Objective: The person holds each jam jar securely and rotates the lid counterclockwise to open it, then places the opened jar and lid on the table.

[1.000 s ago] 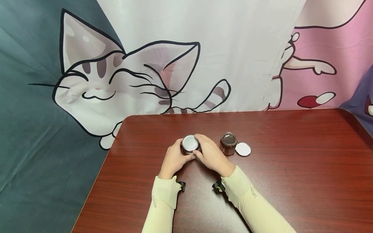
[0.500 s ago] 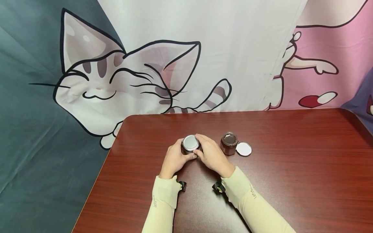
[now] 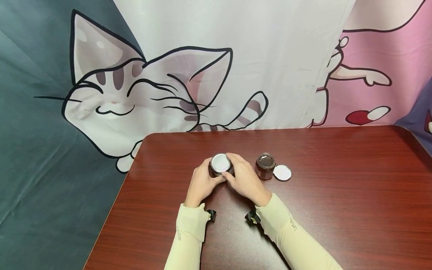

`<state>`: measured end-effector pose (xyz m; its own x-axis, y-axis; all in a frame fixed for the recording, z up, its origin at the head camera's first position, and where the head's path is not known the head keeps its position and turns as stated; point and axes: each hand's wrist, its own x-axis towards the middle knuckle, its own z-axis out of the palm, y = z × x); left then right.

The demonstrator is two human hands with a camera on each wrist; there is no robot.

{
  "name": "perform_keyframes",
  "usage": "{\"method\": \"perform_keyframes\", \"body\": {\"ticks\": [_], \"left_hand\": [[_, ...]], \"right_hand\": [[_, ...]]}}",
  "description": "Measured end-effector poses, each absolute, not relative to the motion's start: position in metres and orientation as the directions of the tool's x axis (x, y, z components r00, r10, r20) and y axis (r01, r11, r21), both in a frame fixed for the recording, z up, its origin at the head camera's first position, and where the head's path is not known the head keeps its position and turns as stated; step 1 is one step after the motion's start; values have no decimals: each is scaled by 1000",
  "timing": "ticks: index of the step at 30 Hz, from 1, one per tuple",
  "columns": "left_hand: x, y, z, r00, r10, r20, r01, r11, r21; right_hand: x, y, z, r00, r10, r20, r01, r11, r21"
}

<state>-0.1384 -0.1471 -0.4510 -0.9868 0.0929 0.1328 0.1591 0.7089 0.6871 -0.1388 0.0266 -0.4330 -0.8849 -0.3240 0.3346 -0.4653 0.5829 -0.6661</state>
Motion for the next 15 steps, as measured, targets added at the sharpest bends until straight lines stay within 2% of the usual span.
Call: {"method": "perform_keyframes", "body": {"ticks": [15], "left_hand": [[-139,-144,-450,-981,91,171,184,719,671]], "right_hand": [[-138,19,-432,-919,-209,334,-390,611,-689]]}}
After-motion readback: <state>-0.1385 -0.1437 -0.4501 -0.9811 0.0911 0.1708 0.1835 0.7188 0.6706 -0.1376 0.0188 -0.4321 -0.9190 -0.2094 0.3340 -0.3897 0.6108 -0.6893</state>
